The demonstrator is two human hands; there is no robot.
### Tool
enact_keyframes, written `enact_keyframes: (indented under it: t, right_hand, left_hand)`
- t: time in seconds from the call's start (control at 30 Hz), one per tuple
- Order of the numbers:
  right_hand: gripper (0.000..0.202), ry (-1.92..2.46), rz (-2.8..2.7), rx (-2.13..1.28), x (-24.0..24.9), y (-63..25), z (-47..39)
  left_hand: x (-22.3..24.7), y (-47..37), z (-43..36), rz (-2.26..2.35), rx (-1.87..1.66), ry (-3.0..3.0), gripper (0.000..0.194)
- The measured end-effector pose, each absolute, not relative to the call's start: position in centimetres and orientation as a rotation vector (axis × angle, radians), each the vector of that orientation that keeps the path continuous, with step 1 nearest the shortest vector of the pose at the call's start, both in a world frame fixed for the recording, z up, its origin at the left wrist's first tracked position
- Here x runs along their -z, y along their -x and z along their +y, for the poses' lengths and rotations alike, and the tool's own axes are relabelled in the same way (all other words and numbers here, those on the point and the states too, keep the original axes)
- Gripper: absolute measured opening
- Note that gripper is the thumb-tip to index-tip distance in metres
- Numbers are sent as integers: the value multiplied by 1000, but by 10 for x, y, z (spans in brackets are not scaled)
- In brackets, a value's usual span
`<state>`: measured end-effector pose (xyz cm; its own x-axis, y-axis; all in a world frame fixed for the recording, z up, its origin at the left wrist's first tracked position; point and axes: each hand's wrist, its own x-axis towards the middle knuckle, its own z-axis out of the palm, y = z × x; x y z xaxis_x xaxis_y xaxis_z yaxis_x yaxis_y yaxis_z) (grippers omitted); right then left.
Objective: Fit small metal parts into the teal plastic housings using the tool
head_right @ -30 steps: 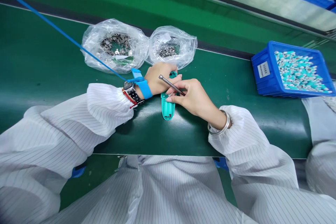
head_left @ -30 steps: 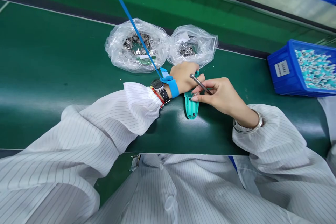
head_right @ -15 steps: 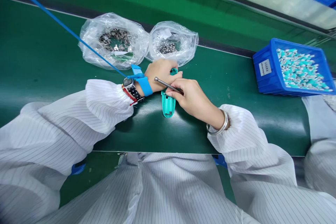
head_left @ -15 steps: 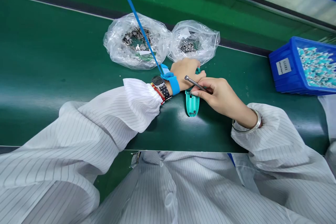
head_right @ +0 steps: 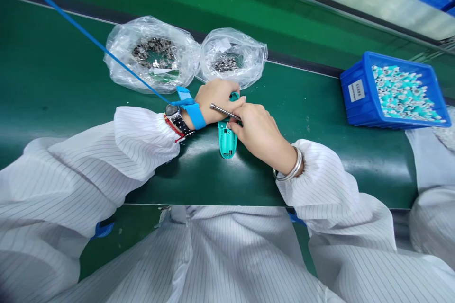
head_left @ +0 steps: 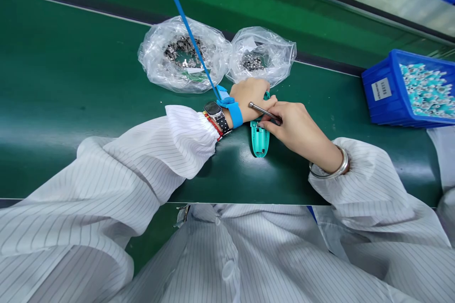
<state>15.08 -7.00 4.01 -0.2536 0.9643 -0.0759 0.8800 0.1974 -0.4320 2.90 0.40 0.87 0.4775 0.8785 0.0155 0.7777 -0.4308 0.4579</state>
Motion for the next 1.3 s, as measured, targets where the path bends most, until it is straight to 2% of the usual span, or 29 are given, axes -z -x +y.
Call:
enact_keyframes:
  t: [0.23, 0.6, 0.93, 1.13, 1.3]
  right_hand:
    - [18, 1958, -2340, -531, -45, -142, -63]
    - [29, 1832, -2321, -564, -54, -145, -74]
    - [9, 1659, -2531, -250, -37, -147, -87]
    - [17, 1806, -2613, -109, -43, -138, -94]
    - [22, 1759, -2647, -52, -41, -136, -98]
  left_hand:
    - [-15, -27, 1, 1368, -356, -2357, 34]
    - [-8, -31, 4, 1441, -341, -2337, 37]
    - [-7, -31, 2, 1415, -396, -2315, 37]
    - [-8, -31, 1, 1405, -394, -2299, 37]
    - [-8, -31, 1, 1407, -383, -2304, 38]
